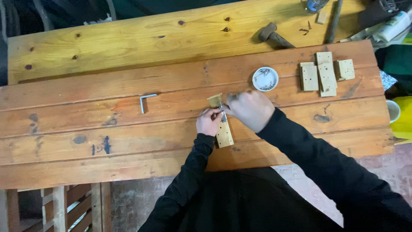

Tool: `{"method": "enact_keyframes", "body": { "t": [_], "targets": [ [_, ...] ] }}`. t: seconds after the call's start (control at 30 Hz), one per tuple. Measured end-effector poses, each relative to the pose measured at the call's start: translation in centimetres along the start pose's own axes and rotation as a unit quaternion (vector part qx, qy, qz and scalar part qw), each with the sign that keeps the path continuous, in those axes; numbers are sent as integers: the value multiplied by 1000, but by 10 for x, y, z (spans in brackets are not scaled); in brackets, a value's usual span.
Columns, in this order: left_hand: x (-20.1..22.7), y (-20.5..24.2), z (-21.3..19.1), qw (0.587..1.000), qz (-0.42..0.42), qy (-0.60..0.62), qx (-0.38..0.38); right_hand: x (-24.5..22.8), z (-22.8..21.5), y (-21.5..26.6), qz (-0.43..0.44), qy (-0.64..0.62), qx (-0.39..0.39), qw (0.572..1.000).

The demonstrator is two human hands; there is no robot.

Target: The person assembles small wooden frames by attaching metal brackets to rectangular wooden pieces using a screwdriver. They place brackets, insert screws, and tighten them, then join the pieces into L-shaped and rectangular frames on a wooden workbench.

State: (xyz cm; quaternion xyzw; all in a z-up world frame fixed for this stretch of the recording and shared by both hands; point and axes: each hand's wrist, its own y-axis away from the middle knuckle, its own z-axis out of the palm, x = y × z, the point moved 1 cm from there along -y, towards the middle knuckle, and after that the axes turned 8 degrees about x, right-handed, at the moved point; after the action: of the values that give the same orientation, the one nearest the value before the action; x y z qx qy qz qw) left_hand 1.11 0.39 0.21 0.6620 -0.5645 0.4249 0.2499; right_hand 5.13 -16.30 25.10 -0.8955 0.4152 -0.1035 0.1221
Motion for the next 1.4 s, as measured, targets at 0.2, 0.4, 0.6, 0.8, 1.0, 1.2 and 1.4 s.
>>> {"method": "enact_keyframes", "body": {
  "t": [0.2, 0.4, 0.6, 0.8, 1.0, 1.2, 1.4],
  "targets": [
    [11, -1, -4, 1000, 5, -7, 12, -2, -34, -9, 151, -1, -53, 987],
    [10, -2, -5, 1000, 11, 1, 17, 2, -38, 0, 65, -121, -38, 990],
    [18, 1, -7, 1000, -10, -17, 21, -16, -7, 5, 96, 54, 58, 992],
    [12, -2, -4, 999, 23, -14, 27, -3, -52, 23, 227, 41, 2, 973],
    [6, 2, -3, 998, 57, 12, 22, 83, 41, 187, 394, -24, 76, 915],
    [1, -6, -35, 999, 27, 13, 23, 71, 90, 241, 396, -88, 77, 911],
    [8, -40, -45, 986, -6, 166, -30, 62, 134, 254, 339, -68, 97, 933]
  ]
}}
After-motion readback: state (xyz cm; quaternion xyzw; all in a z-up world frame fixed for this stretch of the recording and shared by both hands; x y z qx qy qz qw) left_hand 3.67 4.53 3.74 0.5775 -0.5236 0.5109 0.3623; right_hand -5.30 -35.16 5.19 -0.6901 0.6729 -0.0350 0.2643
